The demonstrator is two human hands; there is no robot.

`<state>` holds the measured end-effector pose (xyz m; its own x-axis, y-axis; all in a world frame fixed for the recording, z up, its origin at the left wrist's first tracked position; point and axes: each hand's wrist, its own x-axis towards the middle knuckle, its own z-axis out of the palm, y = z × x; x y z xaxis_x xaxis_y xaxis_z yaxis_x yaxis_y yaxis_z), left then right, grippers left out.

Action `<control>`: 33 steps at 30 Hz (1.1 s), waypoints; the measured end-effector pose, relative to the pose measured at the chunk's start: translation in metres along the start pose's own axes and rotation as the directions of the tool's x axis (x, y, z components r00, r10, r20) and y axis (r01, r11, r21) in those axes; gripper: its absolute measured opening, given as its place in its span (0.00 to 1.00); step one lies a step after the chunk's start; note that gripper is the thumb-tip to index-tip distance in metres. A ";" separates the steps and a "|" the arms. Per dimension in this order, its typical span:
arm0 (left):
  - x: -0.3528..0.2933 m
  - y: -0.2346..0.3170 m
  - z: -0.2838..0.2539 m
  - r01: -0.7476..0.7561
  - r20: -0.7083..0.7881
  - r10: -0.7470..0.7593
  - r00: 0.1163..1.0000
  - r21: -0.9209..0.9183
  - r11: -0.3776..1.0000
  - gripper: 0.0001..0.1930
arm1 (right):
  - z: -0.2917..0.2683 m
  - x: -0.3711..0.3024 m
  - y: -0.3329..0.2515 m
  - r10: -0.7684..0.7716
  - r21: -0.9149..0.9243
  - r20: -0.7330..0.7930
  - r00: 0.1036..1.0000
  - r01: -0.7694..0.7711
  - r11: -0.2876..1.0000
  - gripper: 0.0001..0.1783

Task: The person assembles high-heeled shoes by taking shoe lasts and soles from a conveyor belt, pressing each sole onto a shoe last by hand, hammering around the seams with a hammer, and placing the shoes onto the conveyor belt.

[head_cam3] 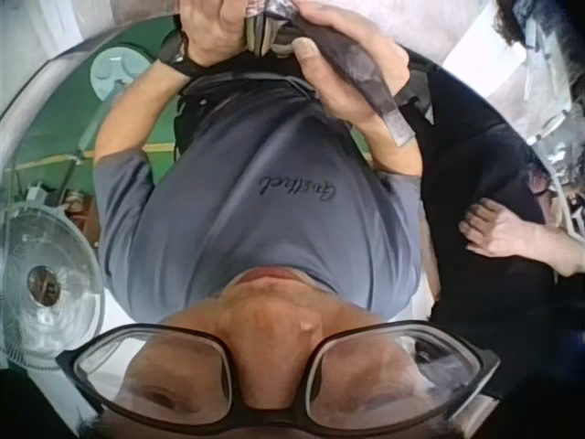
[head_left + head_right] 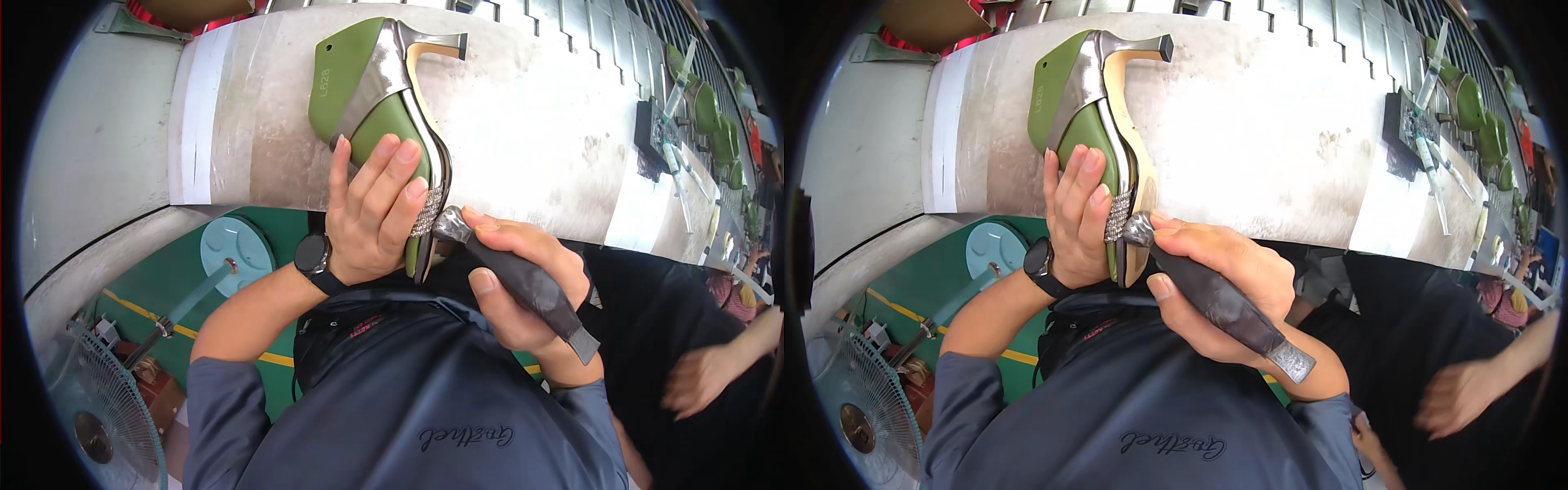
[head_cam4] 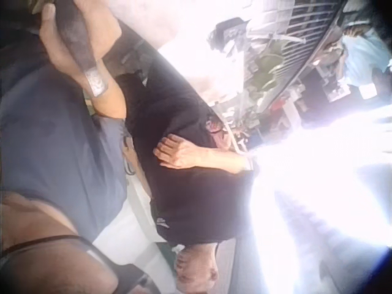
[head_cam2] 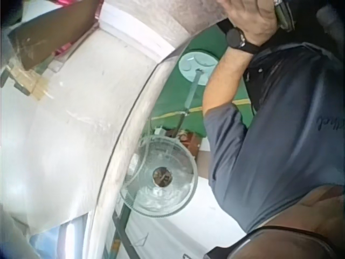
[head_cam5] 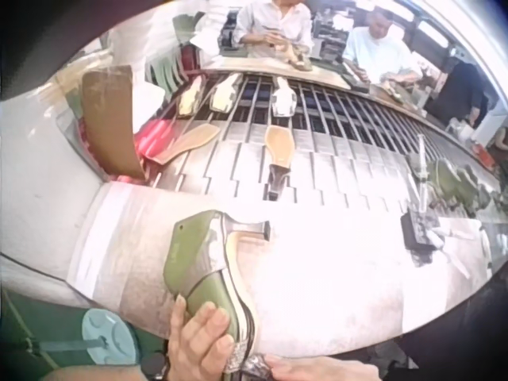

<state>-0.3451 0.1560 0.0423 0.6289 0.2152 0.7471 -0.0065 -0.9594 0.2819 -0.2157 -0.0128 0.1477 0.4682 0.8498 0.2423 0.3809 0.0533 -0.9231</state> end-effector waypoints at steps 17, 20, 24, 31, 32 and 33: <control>-0.001 0.002 0.000 0.043 0.000 -0.043 0.999 -0.057 0.997 0.21 | -0.041 0.072 0.026 0.207 0.223 0.244 0.948 -0.262 0.939 0.15; 0.000 0.003 0.000 0.053 -0.007 -0.054 0.999 -0.053 0.997 0.20 | -0.040 0.071 0.019 0.188 0.134 0.256 0.948 -0.227 0.965 0.16; 0.000 0.003 -0.004 0.060 -0.005 -0.061 0.998 -0.061 0.996 0.20 | -0.034 0.065 0.013 -0.005 0.035 0.293 0.956 -0.005 0.999 0.17; 0.001 0.003 -0.004 0.053 -0.004 -0.053 0.999 -0.058 0.997 0.21 | -0.019 0.041 -0.009 -0.094 -0.127 0.357 0.929 0.148 0.981 0.18; 0.000 0.003 -0.005 0.058 -0.007 -0.058 0.998 -0.057 0.997 0.21 | -0.016 0.033 -0.011 -0.100 -0.145 0.352 0.931 0.159 0.976 0.18; 0.001 0.004 -0.006 0.057 -0.005 -0.057 0.998 -0.073 0.996 0.23 | -0.012 0.023 -0.011 -0.128 -0.138 0.335 0.933 0.183 0.973 0.19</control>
<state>-0.3490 0.1536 0.0480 0.6245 0.2708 0.7325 -0.0272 -0.9298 0.3670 -0.1993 -0.0002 0.1665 0.1208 0.9622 0.2441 0.5669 0.1350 -0.8126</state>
